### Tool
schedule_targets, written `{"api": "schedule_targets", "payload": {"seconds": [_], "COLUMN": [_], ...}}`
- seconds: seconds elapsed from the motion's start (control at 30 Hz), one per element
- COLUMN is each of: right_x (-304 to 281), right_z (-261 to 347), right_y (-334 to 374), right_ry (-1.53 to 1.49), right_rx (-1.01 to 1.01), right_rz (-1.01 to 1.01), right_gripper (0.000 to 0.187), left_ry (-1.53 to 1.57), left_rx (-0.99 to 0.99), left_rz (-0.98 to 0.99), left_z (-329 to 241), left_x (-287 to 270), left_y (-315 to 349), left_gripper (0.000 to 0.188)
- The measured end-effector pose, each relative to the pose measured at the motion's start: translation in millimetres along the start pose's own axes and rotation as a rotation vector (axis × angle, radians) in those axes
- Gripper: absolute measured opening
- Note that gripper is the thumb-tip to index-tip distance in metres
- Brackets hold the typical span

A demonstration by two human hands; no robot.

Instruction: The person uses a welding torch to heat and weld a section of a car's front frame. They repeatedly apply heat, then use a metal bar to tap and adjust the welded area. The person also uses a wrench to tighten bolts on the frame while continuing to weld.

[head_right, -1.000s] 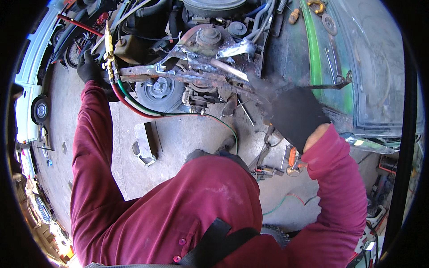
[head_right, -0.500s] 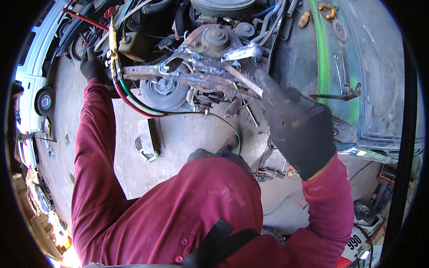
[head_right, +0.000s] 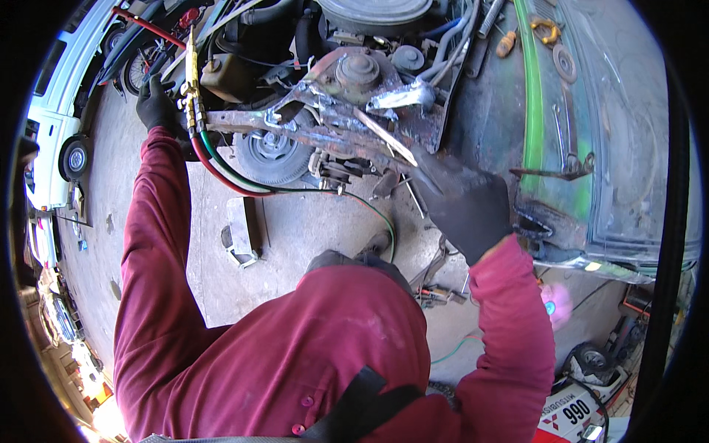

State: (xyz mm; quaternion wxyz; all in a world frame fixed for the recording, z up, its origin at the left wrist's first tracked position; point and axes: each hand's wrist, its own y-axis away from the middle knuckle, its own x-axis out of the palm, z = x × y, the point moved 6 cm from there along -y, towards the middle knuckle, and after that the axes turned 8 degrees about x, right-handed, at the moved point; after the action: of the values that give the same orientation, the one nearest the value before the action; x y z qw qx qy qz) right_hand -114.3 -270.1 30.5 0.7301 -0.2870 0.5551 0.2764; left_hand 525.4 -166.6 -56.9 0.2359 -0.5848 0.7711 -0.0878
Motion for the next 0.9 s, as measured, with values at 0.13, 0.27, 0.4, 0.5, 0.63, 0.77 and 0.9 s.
{"api": "schedule_targets", "payload": {"seconds": [0.13, 0.27, 0.4, 0.5, 0.63, 0.77, 0.9], "right_x": [-1, 13, 17, 7, 15, 37, 36], "right_z": [-19, -23, -24, -23, -12, 3, 2], "right_y": [19, 11, -4, 0, -3, -13, 8], "right_ry": [0.109, 0.296, 0.288, 0.312, 0.267, 0.269, -0.07], "right_rx": [-0.247, -0.312, -0.261, -0.289, -0.34, -0.286, 0.062], "right_rz": [-0.195, -0.096, -0.008, -0.075, -0.096, -0.085, -0.073], "right_gripper": [0.028, 0.03, 0.037, 0.044, 0.042, 0.036, 0.041], "left_ry": [0.041, -0.116, -0.088, -0.047, -0.057, -0.063, -0.021], "left_rx": [-0.029, 0.06, 0.049, -0.003, 0.024, 0.021, 0.012], "left_rz": [-0.002, 0.001, 0.02, 0.026, -0.002, -0.001, -0.01], "left_z": [3, -6, -6, 1, 2, -3, -7], "left_x": [0, -1, 0, 2, 0, 0, 0], "left_y": [1, 5, 3, 0, 2, 4, 5], "left_gripper": [0.032, 0.035, 0.034, 0.033, 0.031, 0.032, 0.031]}}
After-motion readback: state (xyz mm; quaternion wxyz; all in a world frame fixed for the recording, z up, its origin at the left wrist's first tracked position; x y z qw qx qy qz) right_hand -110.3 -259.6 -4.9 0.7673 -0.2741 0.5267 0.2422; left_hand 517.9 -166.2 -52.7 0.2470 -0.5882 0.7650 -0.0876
